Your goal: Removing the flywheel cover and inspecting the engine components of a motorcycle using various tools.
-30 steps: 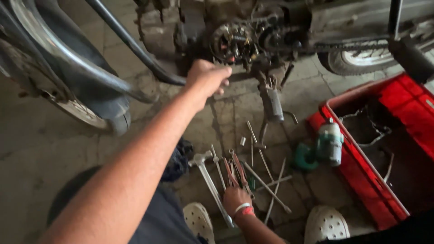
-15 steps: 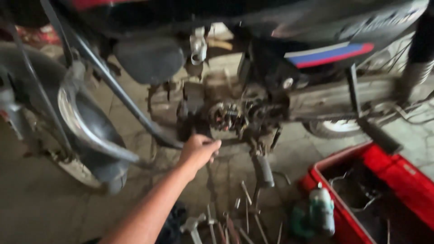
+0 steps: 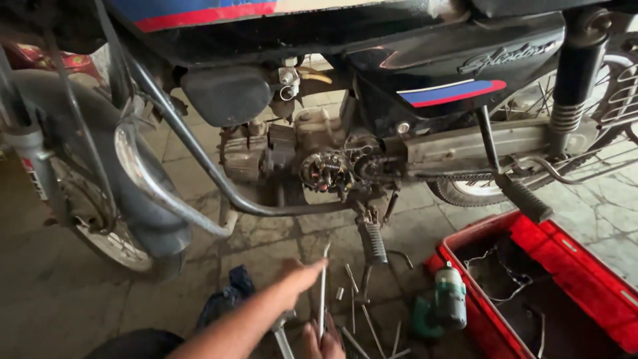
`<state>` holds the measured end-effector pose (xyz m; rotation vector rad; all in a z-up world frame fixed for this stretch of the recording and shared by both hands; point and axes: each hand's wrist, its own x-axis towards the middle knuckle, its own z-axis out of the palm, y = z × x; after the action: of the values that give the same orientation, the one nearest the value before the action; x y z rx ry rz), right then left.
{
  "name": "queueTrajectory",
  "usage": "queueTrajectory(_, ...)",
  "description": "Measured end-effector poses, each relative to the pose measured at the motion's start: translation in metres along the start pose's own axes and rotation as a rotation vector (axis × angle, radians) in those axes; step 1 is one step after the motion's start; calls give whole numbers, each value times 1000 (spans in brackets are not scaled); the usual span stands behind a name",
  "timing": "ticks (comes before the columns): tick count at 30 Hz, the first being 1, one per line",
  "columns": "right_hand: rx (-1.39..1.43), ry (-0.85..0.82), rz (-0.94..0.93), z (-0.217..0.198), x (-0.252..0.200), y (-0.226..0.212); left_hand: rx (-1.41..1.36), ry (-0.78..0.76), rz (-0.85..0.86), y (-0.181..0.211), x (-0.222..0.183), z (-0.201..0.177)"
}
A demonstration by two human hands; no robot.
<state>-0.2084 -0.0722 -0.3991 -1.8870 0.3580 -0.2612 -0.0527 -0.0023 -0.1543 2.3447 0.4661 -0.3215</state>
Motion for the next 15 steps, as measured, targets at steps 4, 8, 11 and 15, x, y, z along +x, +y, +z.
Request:
queueTrajectory(4, 102, -10, 97, -61, 9, -158, -489, -395, -202, 54, -87, -38)
queueTrajectory(8, 165, -47, 26, -86, 8, -197, -785, -411, -51, 80, -110, -45)
queueTrajectory(11, 125, -44, -80, -88, 14, -198, -837, -314, 12, 94, -114, -55)
queueTrajectory(15, 116, -57, -73, -86, 31, -199, -888, -222, 129, 113, -140, -74)
